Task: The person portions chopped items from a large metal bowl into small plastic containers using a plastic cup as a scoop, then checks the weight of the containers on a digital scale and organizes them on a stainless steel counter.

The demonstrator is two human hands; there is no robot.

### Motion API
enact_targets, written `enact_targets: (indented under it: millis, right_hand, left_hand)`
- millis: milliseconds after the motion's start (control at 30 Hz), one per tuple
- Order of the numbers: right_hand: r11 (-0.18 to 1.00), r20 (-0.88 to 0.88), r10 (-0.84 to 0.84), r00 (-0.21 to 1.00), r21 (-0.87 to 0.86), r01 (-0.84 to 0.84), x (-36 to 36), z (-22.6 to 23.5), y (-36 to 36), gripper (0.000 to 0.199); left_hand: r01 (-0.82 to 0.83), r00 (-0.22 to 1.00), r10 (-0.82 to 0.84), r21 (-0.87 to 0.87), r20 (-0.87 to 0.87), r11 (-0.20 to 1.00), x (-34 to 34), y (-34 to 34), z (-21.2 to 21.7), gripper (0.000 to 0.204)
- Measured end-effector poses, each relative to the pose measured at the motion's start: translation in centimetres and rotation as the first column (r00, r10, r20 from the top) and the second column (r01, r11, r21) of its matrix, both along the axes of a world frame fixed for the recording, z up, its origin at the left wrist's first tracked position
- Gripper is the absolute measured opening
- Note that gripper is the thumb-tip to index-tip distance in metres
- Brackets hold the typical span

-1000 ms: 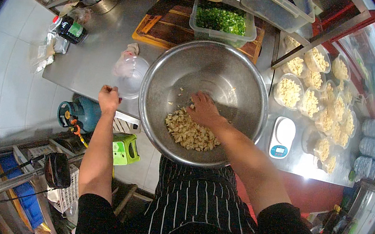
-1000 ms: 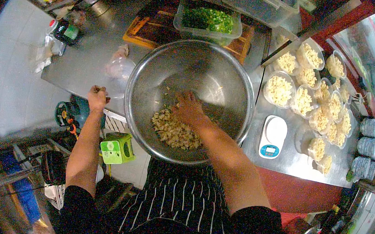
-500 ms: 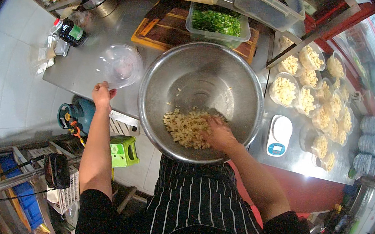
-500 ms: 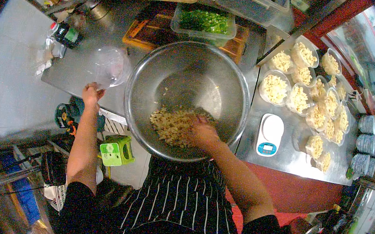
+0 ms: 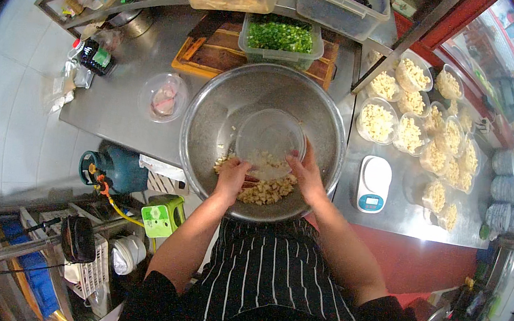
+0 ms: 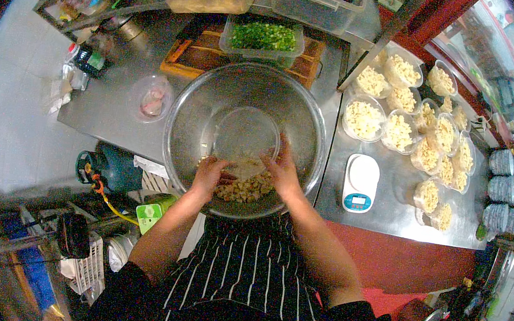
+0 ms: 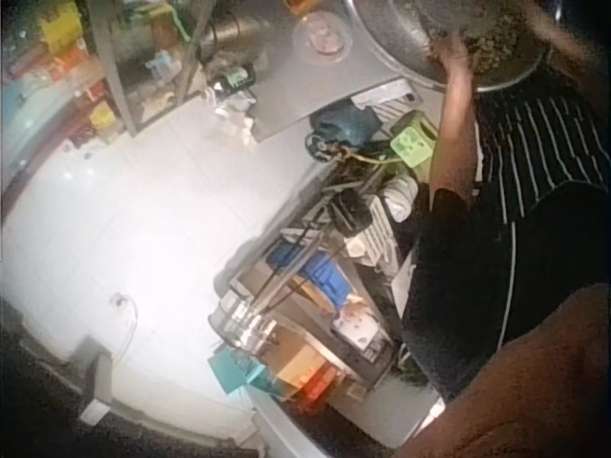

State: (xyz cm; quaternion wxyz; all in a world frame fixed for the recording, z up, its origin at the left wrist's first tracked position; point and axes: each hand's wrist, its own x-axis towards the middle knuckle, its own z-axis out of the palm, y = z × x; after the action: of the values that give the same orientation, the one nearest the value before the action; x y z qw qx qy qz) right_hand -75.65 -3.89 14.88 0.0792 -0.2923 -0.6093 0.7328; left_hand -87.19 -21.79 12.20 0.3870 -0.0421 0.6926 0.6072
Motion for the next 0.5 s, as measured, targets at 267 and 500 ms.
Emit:
enact_targets:
  millis: [267,500]
  right_hand:
    - [0.255,0.488,0.032,0.872,0.84,-0.479,-1.5,4.3,4.7,0.083]
    - [0.394,0.607,0.093,0.789,0.705,-0.589,0.4,3.7,1.9,0.083]
  left_hand:
    - [-0.31,0.943,0.24,-0.344,-0.231,0.886,-2.3,-1.7,-9.9,0.053]
    - [-0.098,0.995,0.081,-0.379,-0.062,0.92,-0.4,1.3,-10.5,0.076]
